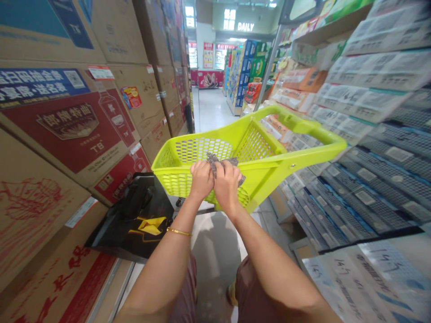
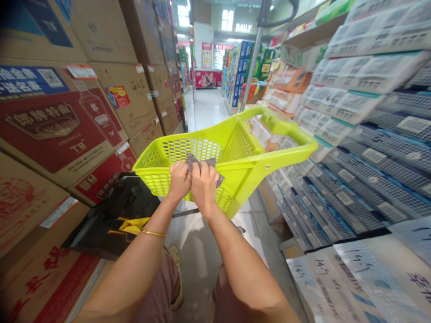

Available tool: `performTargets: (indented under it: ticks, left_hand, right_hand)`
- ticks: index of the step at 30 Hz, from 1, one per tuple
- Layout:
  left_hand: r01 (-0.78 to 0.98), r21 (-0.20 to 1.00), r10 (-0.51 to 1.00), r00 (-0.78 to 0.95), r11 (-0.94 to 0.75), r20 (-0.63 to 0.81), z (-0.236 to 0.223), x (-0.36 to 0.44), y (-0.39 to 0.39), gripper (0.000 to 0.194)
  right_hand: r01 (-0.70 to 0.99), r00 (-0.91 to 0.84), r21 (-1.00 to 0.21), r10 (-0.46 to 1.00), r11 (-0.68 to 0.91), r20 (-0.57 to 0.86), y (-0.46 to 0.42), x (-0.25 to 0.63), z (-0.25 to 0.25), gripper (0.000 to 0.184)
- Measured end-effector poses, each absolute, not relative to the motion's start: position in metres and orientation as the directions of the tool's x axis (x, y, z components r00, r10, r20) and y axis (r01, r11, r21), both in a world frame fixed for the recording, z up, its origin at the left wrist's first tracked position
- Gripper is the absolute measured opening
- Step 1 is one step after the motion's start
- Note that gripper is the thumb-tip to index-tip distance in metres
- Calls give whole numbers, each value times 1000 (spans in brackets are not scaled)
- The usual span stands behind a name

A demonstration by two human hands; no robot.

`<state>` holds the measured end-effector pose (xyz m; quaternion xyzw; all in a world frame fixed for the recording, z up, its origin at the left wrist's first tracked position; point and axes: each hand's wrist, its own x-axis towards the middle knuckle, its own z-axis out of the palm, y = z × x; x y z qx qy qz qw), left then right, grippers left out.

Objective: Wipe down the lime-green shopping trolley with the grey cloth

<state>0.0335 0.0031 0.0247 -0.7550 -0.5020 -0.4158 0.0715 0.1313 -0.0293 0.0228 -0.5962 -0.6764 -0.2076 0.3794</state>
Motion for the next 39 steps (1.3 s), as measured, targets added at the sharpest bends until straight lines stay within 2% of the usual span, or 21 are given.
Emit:
performTargets:
  ticks: [9,15,19,22,24,27,30,35,39]
  left_hand:
    - [803,301,697,187,-515,692,27,33,0,30]
    - [833,276,693,167,-480,701,28,39,-4,31]
    - [854,258,679,142,-452,721,33,51,-11,28]
    - [809,278,642,153,-518,751,37,70,-14,24]
    - [764,275,641,225,-583,734,39,84,-13,23]
    - [761,328,678,193,-560,709,39,97,-9,22]
    - [762,325,676,195,-561,710,37,99,-4,23]
    - [807,282,670,180,-519,720,33,99,-3,26]
    - [821,268,657,162,-504,736,33,104,-5,29]
  right_hand:
    - [973,-111,-51,654,224,748,-35,164,34,34]
    - [988,17,-100,573,115,820,-37,205,43,33]
    - [984,29,-125,575,128,817,-37,208,45,31]
    - [974,49,-174,614,145,787,-35,198,46,31]
    - [965,55,-205,642,162,765,-33,191,45,31]
    - [953,62,-237,648,187,759,-30,188,41,30]
    - [954,23,-208,638,217,770,-26,193,36,30]
    - [967,-87,-81,614,241,784,-25,209,32,33]
    - [980,-35,-90,600,178,799,-28,223,35,35]
